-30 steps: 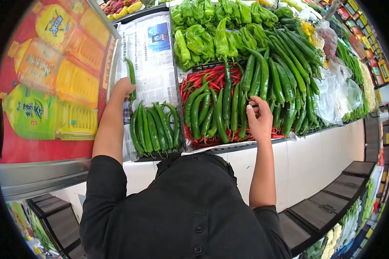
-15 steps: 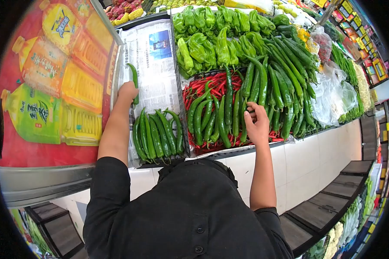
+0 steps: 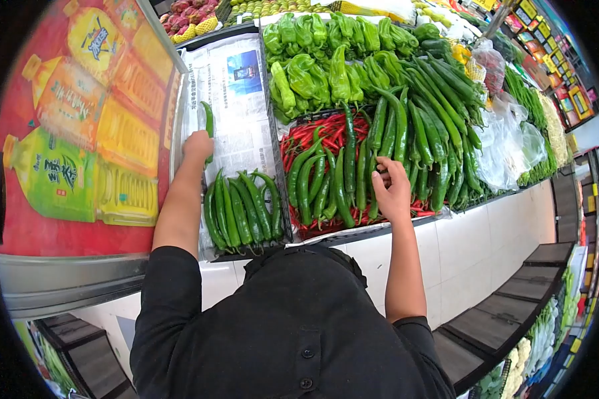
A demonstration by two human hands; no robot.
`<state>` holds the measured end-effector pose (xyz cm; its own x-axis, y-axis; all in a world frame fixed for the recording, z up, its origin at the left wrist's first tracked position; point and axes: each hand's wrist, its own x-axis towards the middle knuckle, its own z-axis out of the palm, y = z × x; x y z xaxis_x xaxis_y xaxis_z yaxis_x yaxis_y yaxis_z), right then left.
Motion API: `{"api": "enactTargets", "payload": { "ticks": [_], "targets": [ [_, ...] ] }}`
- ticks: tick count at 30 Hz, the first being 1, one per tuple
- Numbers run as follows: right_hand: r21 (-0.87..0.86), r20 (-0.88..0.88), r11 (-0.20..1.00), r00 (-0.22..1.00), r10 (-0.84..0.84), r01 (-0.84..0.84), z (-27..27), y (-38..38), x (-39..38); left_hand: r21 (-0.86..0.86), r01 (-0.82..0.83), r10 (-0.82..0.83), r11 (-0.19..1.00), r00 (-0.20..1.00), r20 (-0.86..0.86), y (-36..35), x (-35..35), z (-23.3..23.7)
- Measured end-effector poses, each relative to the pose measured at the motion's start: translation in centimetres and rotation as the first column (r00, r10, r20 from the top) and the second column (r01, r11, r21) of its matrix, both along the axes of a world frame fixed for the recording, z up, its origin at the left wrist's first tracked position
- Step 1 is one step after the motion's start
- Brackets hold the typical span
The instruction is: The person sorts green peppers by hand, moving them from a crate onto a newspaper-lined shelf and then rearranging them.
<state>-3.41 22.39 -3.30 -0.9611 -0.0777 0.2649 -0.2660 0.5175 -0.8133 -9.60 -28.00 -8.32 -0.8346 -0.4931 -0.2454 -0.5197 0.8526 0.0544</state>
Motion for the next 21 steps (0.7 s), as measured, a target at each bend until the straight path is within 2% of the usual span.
{"api": "enactTargets", "payload": {
  "ticks": [7,8,9,11,13,15,18,21],
  "targets": [
    [0.037,0.003,0.999,1.000,0.000,0.000,-0.1,0.0,-0.1,-0.006,-0.021,0.021,1.000,0.998,-0.056,-1.3,-0.1,-1.0],
    [0.084,-0.081,0.996,0.996,0.026,-0.020,0.2,0.0,-0.1,-0.014,0.017,-0.017,1.000,0.998,-0.059,-1.5,-0.6,-1.6],
    [0.080,-0.016,0.997,1.000,-0.004,0.005,0.4,0.0,0.1,-0.010,0.028,-0.028,1.000,0.997,-0.076,-1.4,-0.6,-2.0],
    [0.020,-0.003,1.000,1.000,0.010,-0.010,0.7,0.0,0.3,-0.008,0.033,-0.034,0.999,0.995,-0.095,-1.9,-0.9,-2.2],
    [0.011,0.004,1.000,1.000,0.024,-0.024,0.8,0.1,0.4,0.050,-0.035,0.039,0.998,0.996,-0.081,-2.4,-1.5,-2.6],
    [0.028,0.012,0.999,0.999,0.040,-0.040,0.9,0.3,0.4,0.037,-0.033,0.036,0.999,0.995,-0.091,-1.8,-1.2,-1.7],
    [-0.049,0.039,0.997,0.997,0.067,-0.065,1.8,0.4,0.4,0.035,-0.055,0.058,0.998,0.994,-0.090,-0.5,-0.5,-0.3],
    [-0.034,-0.039,0.998,0.998,-0.052,0.051,3.7,0.2,0.5,0.054,-0.067,0.077,0.996,0.976,-0.206,0.0,0.3,-1.0]
  ]
}}
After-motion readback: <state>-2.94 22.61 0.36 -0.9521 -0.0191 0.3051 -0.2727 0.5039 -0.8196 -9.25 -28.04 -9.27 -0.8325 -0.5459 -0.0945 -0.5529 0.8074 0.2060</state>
